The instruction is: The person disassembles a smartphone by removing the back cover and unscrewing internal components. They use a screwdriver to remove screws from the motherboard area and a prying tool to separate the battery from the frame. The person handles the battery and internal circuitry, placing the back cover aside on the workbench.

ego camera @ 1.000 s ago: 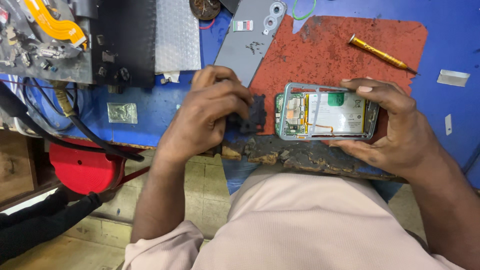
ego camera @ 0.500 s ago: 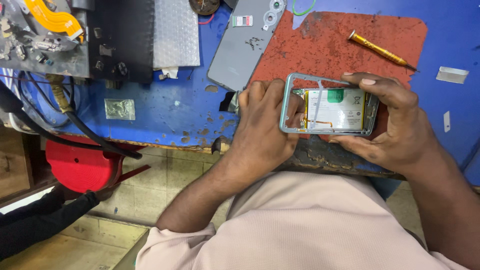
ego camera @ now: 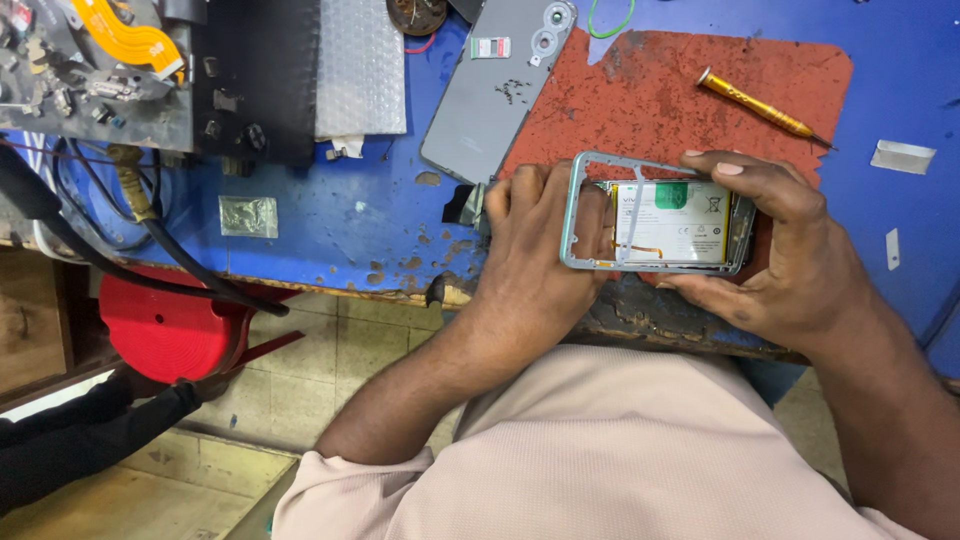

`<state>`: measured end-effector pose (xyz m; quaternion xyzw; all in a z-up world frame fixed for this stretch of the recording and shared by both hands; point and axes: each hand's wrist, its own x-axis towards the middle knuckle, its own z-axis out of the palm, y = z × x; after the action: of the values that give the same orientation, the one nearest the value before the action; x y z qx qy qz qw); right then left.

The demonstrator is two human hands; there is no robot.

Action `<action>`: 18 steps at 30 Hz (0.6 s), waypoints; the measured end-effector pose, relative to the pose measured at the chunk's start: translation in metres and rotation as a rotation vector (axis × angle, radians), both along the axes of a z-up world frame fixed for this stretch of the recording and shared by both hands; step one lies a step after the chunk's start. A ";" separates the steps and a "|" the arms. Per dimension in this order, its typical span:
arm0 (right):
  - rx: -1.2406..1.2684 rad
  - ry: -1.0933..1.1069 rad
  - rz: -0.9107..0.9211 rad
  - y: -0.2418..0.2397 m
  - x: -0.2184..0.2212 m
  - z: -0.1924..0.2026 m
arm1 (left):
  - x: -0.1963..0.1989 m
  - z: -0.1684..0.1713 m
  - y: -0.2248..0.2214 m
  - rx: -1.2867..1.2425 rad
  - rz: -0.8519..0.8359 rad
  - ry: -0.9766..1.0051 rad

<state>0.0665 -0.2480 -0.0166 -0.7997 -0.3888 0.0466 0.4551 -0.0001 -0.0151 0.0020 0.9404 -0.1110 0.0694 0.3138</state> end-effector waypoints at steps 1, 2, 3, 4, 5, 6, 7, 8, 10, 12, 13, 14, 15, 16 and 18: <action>0.007 0.004 0.000 0.000 0.000 0.000 | 0.000 -0.001 -0.001 0.004 0.002 -0.007; 0.007 0.002 0.001 -0.001 0.000 0.000 | 0.000 -0.001 -0.001 0.009 0.005 -0.013; 0.006 0.000 0.002 -0.001 0.000 -0.001 | 0.000 -0.002 -0.001 -0.019 0.009 -0.016; 0.005 -0.001 0.004 -0.002 0.000 -0.001 | -0.001 -0.002 -0.001 -0.046 0.013 -0.019; 0.055 0.033 0.009 -0.003 0.000 -0.002 | -0.001 -0.003 -0.001 -0.074 0.017 -0.024; 0.105 0.067 0.016 -0.002 -0.001 -0.003 | -0.001 -0.004 0.002 -0.087 0.032 -0.033; 0.155 0.102 0.020 -0.003 0.000 -0.003 | -0.001 -0.005 0.006 -0.100 0.046 -0.040; 0.170 0.131 -0.006 -0.005 0.000 -0.001 | -0.002 -0.006 0.011 -0.113 0.059 -0.047; 0.197 0.195 -0.052 -0.007 0.001 0.004 | -0.010 -0.008 0.020 -0.227 0.144 -0.064; 0.157 0.088 -0.083 -0.008 0.009 0.016 | -0.015 -0.008 0.028 -0.288 0.176 -0.089; 0.135 0.062 -0.100 -0.008 0.012 0.023 | -0.018 -0.009 0.031 -0.292 0.163 -0.100; 0.113 0.036 -0.118 -0.007 0.016 0.031 | -0.020 -0.010 0.032 -0.295 0.151 -0.112; 0.090 0.035 -0.141 -0.007 0.020 0.038 | -0.021 -0.011 0.034 -0.261 0.113 -0.113; 0.033 -0.017 -0.159 -0.004 0.026 0.042 | -0.021 -0.011 0.035 -0.228 0.076 -0.114; -0.109 -0.169 -0.187 0.001 0.041 0.049 | -0.021 -0.011 0.036 -0.171 0.021 -0.110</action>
<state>0.1071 -0.2467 0.0321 -0.8570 -0.3465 -0.0425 0.3791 -0.0211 0.0212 -0.0089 0.9061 -0.1117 0.1333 0.3858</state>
